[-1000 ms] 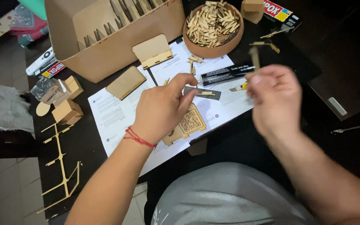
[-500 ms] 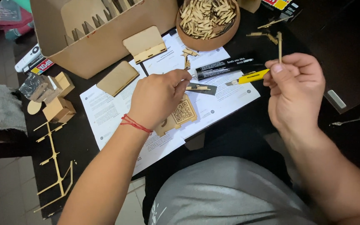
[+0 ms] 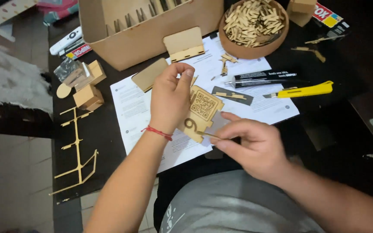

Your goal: Assembling laser-cut wooden boxes by applying glue and fitting panels and pegs together.

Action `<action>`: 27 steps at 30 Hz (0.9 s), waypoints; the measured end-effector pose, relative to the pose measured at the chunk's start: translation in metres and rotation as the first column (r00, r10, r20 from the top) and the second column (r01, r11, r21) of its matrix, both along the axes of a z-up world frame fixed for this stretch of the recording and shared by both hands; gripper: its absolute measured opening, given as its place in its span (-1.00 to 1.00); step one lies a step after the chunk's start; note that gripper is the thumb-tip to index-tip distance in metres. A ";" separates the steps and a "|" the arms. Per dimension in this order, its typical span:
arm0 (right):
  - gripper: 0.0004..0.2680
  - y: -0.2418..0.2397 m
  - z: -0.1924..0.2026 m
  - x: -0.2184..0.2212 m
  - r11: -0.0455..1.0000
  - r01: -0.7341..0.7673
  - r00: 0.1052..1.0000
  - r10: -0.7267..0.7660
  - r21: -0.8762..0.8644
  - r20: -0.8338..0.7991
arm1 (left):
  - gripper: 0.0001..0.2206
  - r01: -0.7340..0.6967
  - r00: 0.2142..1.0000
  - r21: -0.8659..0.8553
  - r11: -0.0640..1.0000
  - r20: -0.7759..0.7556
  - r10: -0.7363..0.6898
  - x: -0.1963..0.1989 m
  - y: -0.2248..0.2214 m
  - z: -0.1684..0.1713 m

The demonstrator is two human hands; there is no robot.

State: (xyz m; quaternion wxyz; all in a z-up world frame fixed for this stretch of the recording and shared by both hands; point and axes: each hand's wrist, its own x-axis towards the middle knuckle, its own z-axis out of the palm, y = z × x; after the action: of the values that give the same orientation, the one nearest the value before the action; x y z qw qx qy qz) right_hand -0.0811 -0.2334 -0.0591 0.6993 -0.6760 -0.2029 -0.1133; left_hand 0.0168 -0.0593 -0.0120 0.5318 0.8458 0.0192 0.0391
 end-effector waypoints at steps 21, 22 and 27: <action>-0.90 0.016 0.028 0.035 1.000 0.013 1.000 -0.012 -0.021 0.025 | -0.60 0.288 0.955 -0.627 0.724 0.245 -0.167 -0.003 0.032 -0.050; -0.90 0.007 0.031 0.031 0.999 0.014 1.000 -0.013 -0.030 0.020 | -0.60 0.286 0.956 -0.635 0.718 0.243 -0.166 -0.003 0.035 -0.045; -0.94 -0.017 0.040 0.033 0.936 0.169 0.984 -0.143 -0.310 0.103 | -0.72 0.171 0.984 -0.704 0.690 0.085 -0.157 0.000 0.045 -0.040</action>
State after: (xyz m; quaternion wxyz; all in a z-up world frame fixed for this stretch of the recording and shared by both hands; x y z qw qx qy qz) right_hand -0.0479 -0.2500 -0.0193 0.5615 -0.7888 -0.1916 -0.1608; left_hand 0.0172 -0.0147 -0.0520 0.8169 0.5747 -0.0475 -0.0111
